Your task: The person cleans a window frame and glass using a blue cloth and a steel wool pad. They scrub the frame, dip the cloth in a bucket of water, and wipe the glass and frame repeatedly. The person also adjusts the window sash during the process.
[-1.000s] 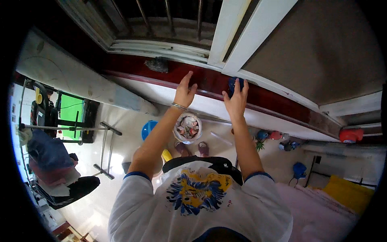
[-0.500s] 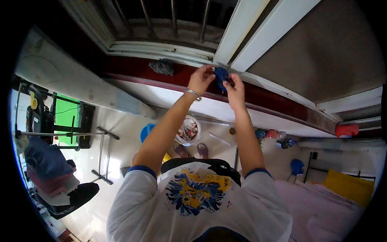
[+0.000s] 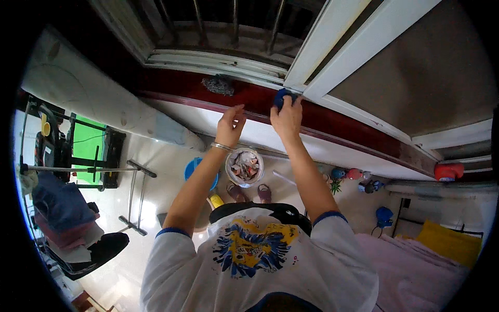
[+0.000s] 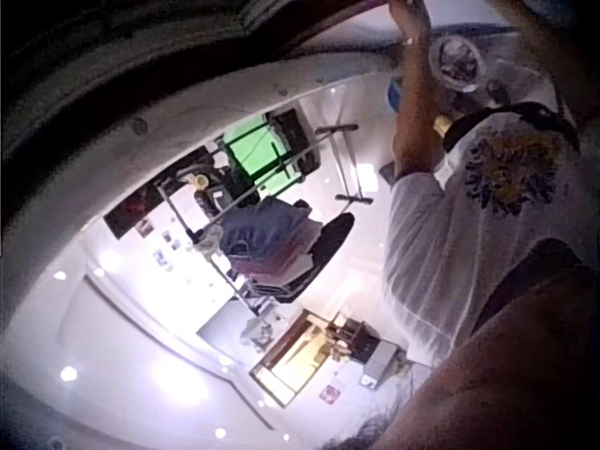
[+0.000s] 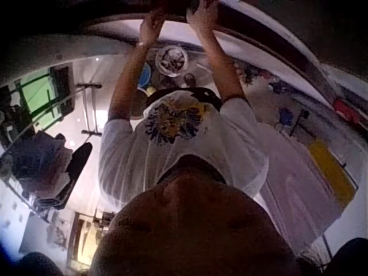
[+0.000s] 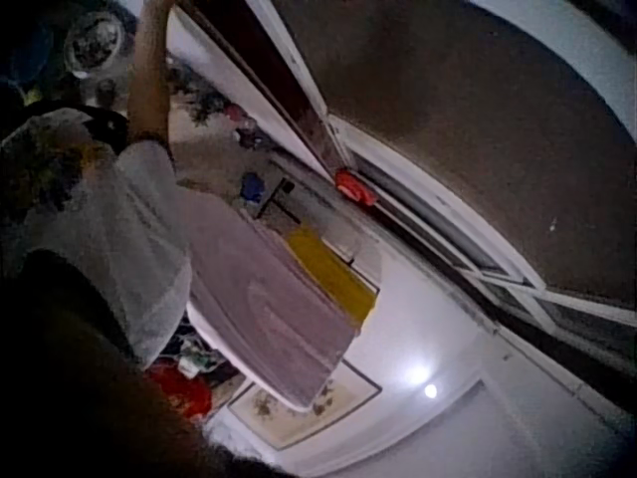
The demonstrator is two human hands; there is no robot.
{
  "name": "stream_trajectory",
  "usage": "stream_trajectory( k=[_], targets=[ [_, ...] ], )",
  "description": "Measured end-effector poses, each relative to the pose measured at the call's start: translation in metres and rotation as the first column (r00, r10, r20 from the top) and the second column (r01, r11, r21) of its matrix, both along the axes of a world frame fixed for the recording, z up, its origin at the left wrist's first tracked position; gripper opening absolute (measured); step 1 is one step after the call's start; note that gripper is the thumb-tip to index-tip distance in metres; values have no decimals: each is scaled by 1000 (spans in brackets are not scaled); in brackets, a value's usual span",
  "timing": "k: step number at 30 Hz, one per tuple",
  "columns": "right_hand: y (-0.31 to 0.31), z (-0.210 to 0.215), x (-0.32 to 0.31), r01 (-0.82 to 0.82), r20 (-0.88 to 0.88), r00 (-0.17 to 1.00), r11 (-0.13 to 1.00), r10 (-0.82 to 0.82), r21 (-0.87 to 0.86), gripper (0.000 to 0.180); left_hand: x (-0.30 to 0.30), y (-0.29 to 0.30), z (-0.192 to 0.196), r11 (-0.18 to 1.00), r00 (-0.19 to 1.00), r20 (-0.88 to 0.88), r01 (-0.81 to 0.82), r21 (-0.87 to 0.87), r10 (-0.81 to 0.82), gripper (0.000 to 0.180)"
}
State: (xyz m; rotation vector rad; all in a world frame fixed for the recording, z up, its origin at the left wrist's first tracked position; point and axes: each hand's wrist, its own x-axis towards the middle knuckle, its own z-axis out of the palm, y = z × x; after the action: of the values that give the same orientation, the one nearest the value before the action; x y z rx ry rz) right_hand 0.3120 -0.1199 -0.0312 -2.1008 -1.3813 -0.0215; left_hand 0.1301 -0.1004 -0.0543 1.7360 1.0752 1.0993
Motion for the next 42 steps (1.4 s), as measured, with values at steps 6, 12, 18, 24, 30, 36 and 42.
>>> stream_trajectory(
  k=[6, 12, 18, 24, 30, 36, 42],
  targets=[
    [5, -8, -6, -170, 238, 955, 984, 177, -52, 28, -19, -21, 0, 996, 998, -44, -37, -76, 34, 38],
    [-24, -11, 38, -227, 258, 937, 972, 234, -59, 23, -18, -35, 1, 992, 994, -88, -74, -100, 65, 39],
    [-68, 0, 110, -73, 324, 938, 983, 124, -166, 25, -2, -52, -7, 997, 993, -100, -66, -51, 60, 38],
    [-92, -2, 201, 12, 81, 997, 999, -8, -52, 32, 18, -75, -3, 996, 991, -113, -81, -22, 78, 38],
    [-100, 10, 211, 90, -972, 74, 969, 223, 229, 36, 27, -106, -9, 983, 987, -64, -155, -96, 149, 38],
    [-93, 19, 137, -217, -950, -306, 968, 56, 127, 52, 2, -159, -36, 923, 951, 5, -298, -245, 309, 35],
    [-90, -21, 0, -665, -899, -388, 737, -202, 122, 56, -60, -241, -99, 798, 868, 41, -434, -417, 494, 34]
  ],
)
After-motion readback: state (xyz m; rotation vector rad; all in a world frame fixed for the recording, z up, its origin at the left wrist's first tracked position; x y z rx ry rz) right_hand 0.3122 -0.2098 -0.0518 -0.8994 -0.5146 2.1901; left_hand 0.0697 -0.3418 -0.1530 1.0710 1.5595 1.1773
